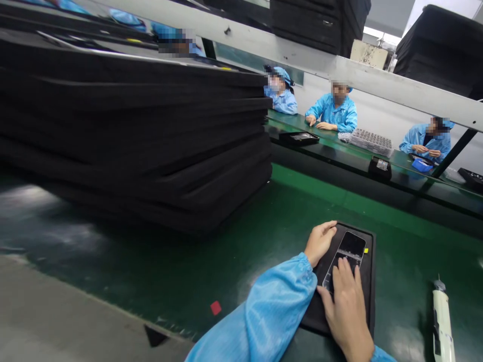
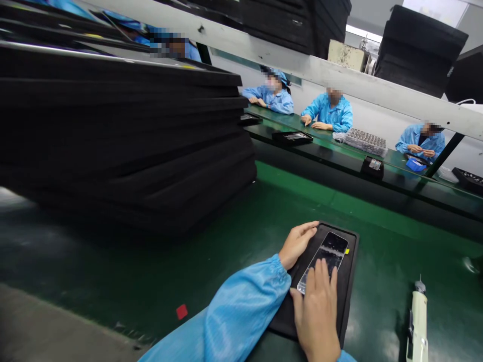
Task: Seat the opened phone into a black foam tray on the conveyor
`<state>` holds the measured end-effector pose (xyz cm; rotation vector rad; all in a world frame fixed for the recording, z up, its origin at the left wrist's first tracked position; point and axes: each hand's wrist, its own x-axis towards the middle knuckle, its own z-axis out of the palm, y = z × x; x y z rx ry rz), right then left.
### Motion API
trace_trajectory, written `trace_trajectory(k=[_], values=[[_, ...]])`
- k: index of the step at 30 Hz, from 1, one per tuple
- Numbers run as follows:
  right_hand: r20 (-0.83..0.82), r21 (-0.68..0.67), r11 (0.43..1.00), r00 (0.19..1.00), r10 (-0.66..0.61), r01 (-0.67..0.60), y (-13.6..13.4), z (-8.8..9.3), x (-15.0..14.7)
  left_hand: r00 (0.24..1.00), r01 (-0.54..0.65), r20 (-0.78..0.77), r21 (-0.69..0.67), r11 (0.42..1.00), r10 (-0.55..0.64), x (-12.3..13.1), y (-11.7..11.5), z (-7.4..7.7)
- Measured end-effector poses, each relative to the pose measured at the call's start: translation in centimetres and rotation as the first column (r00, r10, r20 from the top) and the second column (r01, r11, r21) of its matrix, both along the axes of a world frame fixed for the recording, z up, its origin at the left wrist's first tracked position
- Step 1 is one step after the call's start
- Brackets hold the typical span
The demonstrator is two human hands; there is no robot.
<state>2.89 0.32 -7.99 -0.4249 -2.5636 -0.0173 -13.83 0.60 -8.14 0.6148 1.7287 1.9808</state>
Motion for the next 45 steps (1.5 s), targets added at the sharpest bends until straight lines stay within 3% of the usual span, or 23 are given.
trace_trajectory(k=[2, 4, 7, 10, 12, 17, 20, 29, 36, 45], values=[[-0.009, -0.066, 0.997, 1.000, -0.029, 0.028, 1.3, -0.2, 1.4, 0.995, 0.007, -0.100, -0.044, 0.999, -0.011, 0.0, -0.2, 0.2], [-0.052, -0.161, 0.979, 0.989, -0.136, 0.126, 2.9, -0.8, 2.9, 0.976, -0.002, -0.215, -0.106, 0.994, -0.020, 0.3, -0.5, 0.5], [-0.039, -0.373, 0.900, 0.965, -0.260, 0.228, 4.4, -2.0, 4.2, 0.926, 0.003, -0.368, -0.219, 0.976, -0.085, 1.0, -0.8, 0.8], [-0.019, -0.541, 0.813, 0.963, -0.268, 0.215, 4.7, -2.9, 4.6, 0.874, -0.008, -0.459, -0.343, 0.939, -0.160, 1.5, -1.0, 1.0], [-0.046, -0.578, 0.793, 0.962, -0.269, 0.194, 4.7, -3.1, 4.6, 0.847, -0.026, -0.493, -0.410, 0.912, -0.198, 1.7, -1.0, 1.2], [-0.076, -0.591, 0.785, 0.956, -0.282, 0.185, 4.6, -2.9, 4.4, 0.750, -0.028, -0.537, -0.608, 0.793, -0.385, 1.9, -1.5, 2.1], [-0.059, -0.572, 0.797, 0.959, -0.276, 0.194, 4.6, -2.6, 4.3, 0.740, -0.033, -0.528, -0.648, 0.761, -0.416, 2.4, -2.3, 2.3], [0.000, -0.524, 0.824, 0.967, -0.253, 0.216, 4.6, -2.6, 4.2, 0.699, 0.042, -0.549, -0.609, 0.792, -0.459, 3.1, -4.4, 1.4], [0.017, -0.497, 0.839, 0.969, -0.248, 0.223, 4.8, -2.9, 4.2, 0.733, -0.013, -0.574, -0.549, 0.836, -0.366, 3.2, -4.2, 0.8], [0.175, -0.352, 0.892, 0.956, -0.234, 0.283, 4.9, -2.5, 4.2, 0.661, -0.008, -0.601, -0.603, 0.797, -0.448, 3.4, -4.3, 1.2]])
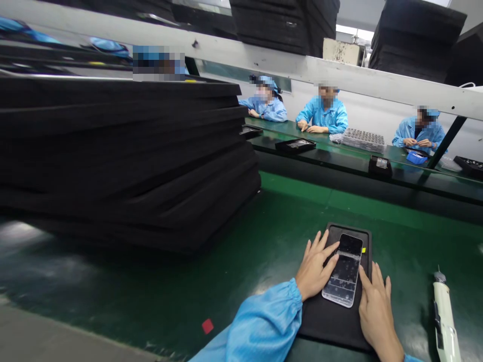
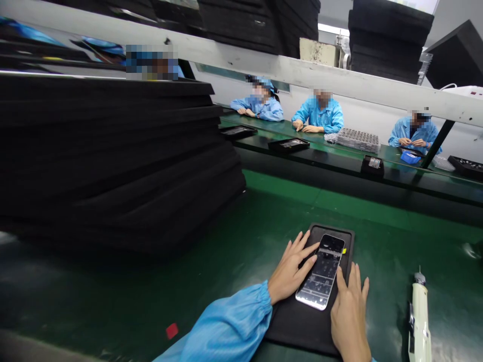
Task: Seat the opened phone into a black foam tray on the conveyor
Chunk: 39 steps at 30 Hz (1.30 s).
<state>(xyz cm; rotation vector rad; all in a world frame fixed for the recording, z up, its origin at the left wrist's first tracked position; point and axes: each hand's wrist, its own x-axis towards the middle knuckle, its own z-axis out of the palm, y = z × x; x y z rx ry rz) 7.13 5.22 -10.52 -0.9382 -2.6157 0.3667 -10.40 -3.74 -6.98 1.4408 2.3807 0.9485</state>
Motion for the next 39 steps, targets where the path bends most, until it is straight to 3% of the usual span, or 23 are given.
trace_trajectory(k=[7, 10, 18, 24, 31, 39], values=[[0.017, 0.055, 0.998, 1.000, -0.022, 0.021, -0.3, 0.2, -0.4, 0.945, 0.082, -0.307, -0.122, 0.989, -0.116, 0.9, 0.6, 2.4], [0.017, 0.056, 0.998, 0.999, -0.030, 0.029, -0.4, 0.2, -0.5, 0.918, 0.147, -0.351, -0.129, 0.981, -0.184, 1.2, 1.7, 3.5], [0.024, 0.023, 0.999, 0.999, -0.046, 0.045, -0.4, 0.6, -0.7, 0.935, 0.273, -0.196, -0.138, 0.952, -0.296, 1.9, 5.0, 3.2], [0.103, -0.006, 0.999, 0.993, -0.053, 0.054, -0.4, 1.3, -1.0, 0.978, 0.174, -0.103, -0.085, 0.981, -0.183, 1.7, 6.6, 2.3], [0.215, -0.067, 0.996, 0.975, -0.049, 0.065, -0.8, 2.8, -1.2, 0.993, 0.093, -0.069, -0.090, 0.992, -0.100, 1.8, 7.3, 2.6], [0.260, -0.121, 0.989, 0.964, -0.048, 0.082, -1.1, 3.9, -1.2, 0.994, 0.102, -0.040, 0.072, 0.992, -0.099, 1.9, 7.5, 1.9]])
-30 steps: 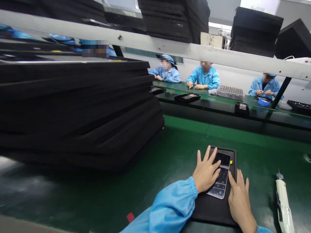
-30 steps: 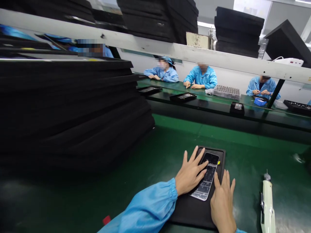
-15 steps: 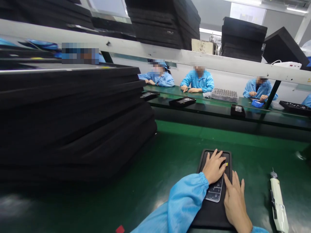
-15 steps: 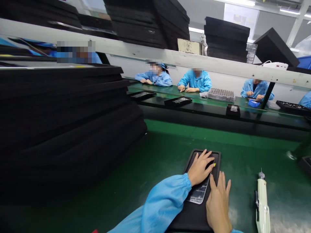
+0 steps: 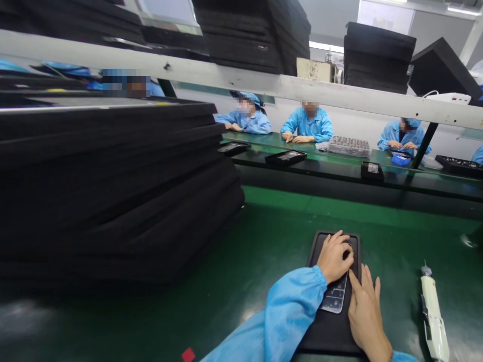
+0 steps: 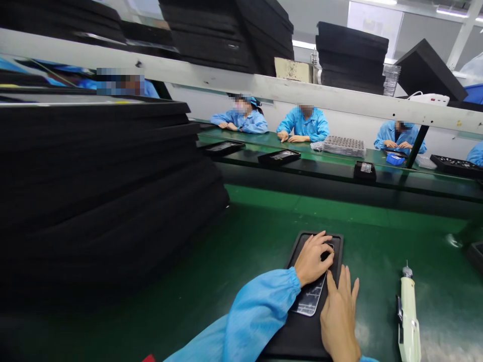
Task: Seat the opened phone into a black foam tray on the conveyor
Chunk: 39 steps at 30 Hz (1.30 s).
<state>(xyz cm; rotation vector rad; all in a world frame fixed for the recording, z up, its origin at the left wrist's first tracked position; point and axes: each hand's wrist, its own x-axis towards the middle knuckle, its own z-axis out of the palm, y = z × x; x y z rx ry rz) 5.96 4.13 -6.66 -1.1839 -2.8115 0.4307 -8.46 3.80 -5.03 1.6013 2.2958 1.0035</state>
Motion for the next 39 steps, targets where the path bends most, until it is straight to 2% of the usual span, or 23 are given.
trace_trajectory(k=[11, 19, 25, 32, 39], values=[[-0.018, 0.012, 1.000, 1.000, -0.008, 0.008, 0.1, -0.5, 0.1, 0.972, -0.086, 0.228, 0.129, 0.988, 0.055, -1.7, 0.1, -1.4], [-0.002, -0.004, 1.000, 1.000, -0.001, 0.001, 0.1, -0.4, 0.1, 0.954, -0.109, 0.293, 0.158, 0.981, 0.059, -2.1, 0.0, -1.6], [0.014, -0.011, 1.000, 1.000, 0.000, 0.000, 0.1, -0.2, 0.1, 0.963, -0.110, 0.261, 0.139, 0.984, 0.071, -2.1, 0.0, -1.6], [-0.009, 0.013, 1.000, 1.000, 0.002, -0.001, 0.2, -0.6, 0.1, 0.988, -0.050, 0.152, 0.058, 0.997, 0.041, -1.8, 0.0, -1.5], [-0.077, 0.044, 0.999, 0.997, -0.001, 0.004, 0.2, -1.3, 0.1, 0.995, -0.077, 0.070, 0.014, 0.997, 0.076, -2.3, 0.2, -1.5]])
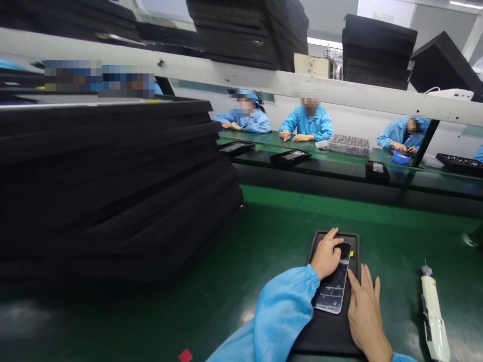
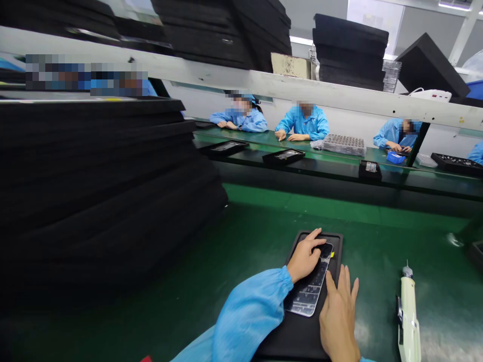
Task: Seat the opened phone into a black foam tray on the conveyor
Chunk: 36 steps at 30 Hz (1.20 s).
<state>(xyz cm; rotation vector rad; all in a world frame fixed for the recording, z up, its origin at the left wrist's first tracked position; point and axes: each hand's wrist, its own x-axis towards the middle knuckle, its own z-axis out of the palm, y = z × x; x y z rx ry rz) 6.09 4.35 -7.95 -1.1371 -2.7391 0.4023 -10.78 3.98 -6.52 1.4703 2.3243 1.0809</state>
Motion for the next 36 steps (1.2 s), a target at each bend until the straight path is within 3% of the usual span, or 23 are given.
trace_trajectory(k=[9, 22, 30, 36], values=[[-0.053, -0.007, 1.000, 0.999, -0.006, 0.006, 0.1, -0.1, 0.0, 0.988, 0.071, -0.130, -0.059, 0.996, -0.078, -0.6, -2.4, 0.8], [0.002, -0.018, 1.000, 1.000, 0.001, -0.001, 0.0, 0.4, 0.0, 0.978, -0.004, -0.207, -0.025, 1.000, -0.001, -0.5, -2.5, 1.0], [0.035, -0.022, 1.000, 0.999, 0.010, -0.009, 0.1, 0.5, 0.1, 0.986, -0.009, -0.164, -0.109, 0.994, -0.009, -0.3, -2.5, 1.0], [0.017, -0.009, 1.000, 1.000, 0.013, -0.013, 0.1, 0.4, 0.2, 0.994, 0.071, -0.070, -0.173, 0.982, -0.084, -1.6, -3.5, 0.9]])
